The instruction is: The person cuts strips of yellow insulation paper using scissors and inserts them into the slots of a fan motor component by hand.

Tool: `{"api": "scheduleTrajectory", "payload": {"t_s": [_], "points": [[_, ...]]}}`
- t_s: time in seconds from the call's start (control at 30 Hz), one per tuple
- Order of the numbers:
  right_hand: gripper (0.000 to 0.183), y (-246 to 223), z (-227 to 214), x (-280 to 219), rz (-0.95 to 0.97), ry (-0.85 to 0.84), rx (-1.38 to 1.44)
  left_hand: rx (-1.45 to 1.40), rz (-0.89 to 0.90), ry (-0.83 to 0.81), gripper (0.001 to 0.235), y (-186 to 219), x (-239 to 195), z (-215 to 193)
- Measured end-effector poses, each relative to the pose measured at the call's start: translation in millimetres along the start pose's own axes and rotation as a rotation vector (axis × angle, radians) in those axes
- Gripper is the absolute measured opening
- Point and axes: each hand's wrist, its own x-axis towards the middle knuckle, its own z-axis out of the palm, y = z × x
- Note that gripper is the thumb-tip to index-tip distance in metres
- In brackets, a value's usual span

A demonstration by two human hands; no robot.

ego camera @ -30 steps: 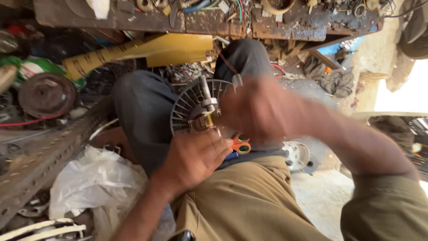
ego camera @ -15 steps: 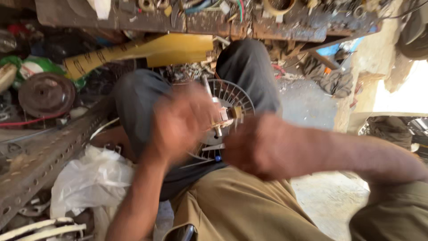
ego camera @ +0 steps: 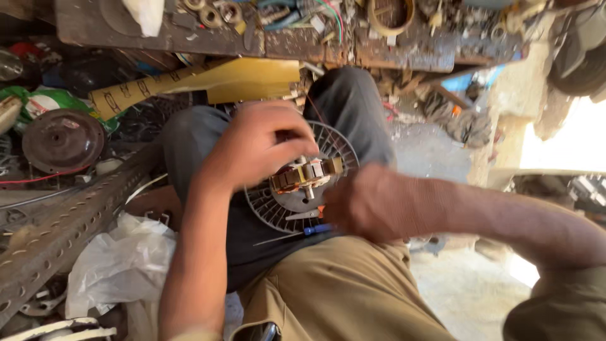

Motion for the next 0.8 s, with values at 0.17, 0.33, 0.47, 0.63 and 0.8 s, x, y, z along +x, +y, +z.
{"api": "scheduleTrajectory", "payload": {"t_s": [0.17,0.33,0.47,0.63,0.8], "points": [[0.012,62,11,14,0.172,0.333,0.110,0.383,0.220,0.255,0.013,54,-60,54],[0.007,104,12,19,0.288,0.664,0.142,-0.135,0.106,0.545,0.011,29,-29,42],[0.016,65,-9,-6,0.446,0.265,0.002,0.249,-0.104,-0.197,0.021,-17,34,17],[0.014,1,-4,-5,-0.062,0.274,0.067,0.095,0.004,0.360,0.006,18,-45,31],[0.010,91,14,41,0.273,0.544,0.515,0.677,0.249,0.408,0.013,47,-68,60]]}}
